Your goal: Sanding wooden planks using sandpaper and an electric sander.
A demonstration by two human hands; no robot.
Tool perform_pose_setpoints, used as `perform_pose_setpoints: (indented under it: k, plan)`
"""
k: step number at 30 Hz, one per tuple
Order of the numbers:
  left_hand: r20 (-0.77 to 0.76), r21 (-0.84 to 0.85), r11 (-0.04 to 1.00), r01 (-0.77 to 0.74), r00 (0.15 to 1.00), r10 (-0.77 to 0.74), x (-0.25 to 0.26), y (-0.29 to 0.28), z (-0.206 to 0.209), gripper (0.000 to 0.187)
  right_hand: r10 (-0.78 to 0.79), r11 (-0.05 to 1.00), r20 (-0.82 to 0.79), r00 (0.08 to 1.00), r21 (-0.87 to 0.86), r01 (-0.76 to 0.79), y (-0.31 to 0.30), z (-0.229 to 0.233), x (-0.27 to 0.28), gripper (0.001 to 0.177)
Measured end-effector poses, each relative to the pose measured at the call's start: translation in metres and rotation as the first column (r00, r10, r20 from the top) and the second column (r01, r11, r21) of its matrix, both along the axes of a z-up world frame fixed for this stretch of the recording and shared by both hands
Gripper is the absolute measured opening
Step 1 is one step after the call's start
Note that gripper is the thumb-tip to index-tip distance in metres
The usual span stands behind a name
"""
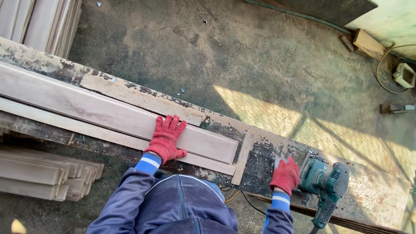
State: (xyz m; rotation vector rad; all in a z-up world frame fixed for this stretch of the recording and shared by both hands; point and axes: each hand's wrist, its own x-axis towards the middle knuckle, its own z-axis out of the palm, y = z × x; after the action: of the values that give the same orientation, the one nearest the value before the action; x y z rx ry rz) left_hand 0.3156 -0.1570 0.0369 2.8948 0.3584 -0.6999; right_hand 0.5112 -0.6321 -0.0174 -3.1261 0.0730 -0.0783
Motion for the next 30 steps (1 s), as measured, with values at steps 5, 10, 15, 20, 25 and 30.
perform_pose_setpoints:
  k: [5, 10, 15, 20, 25, 30]
  plan:
    - [0.201, -0.102, 0.995, -0.015, 0.979, 0.035, 0.0, 0.003, -0.026, 0.129, 0.097, 0.995, -0.032, 0.995, 0.015, -0.097, 0.066, 0.061, -0.016, 0.075]
    - [0.37, -0.119, 0.982, -0.149, 0.911, 0.183, -0.019, -0.019, -0.059, 0.123, 0.652, 0.729, -0.006, 0.759, 0.281, -0.624, 0.18, 0.026, -0.037, 0.057]
    - [0.588, -0.432, 0.805, -0.408, 0.549, 0.594, -0.066, -0.045, -0.054, 0.083, 0.777, 0.614, 0.016, 0.629, 0.2, -0.763, 0.224, 0.03, -0.036, 0.058]
    - [-0.252, -0.907, -0.302, -0.293, -0.198, 0.947, -0.106, -0.061, -0.071, 0.061, 0.777, 0.617, -0.284, 0.562, 0.518, -0.592, 0.224, 0.047, -0.017, 0.053]
    - [-0.913, -0.326, -0.875, 0.358, 0.122, 0.39, -0.121, -0.061, -0.091, 0.007, 0.64, 0.759, -0.293, 0.71, 0.385, -0.525, 0.227, 0.082, -0.047, 0.05]
    - [-0.863, -0.253, -0.859, 0.445, 0.297, 0.408, -0.115, -0.071, -0.084, 0.023, 0.431, 0.902, -0.46, 0.776, 0.199, -0.383, 0.206, 0.079, -0.061, 0.061]
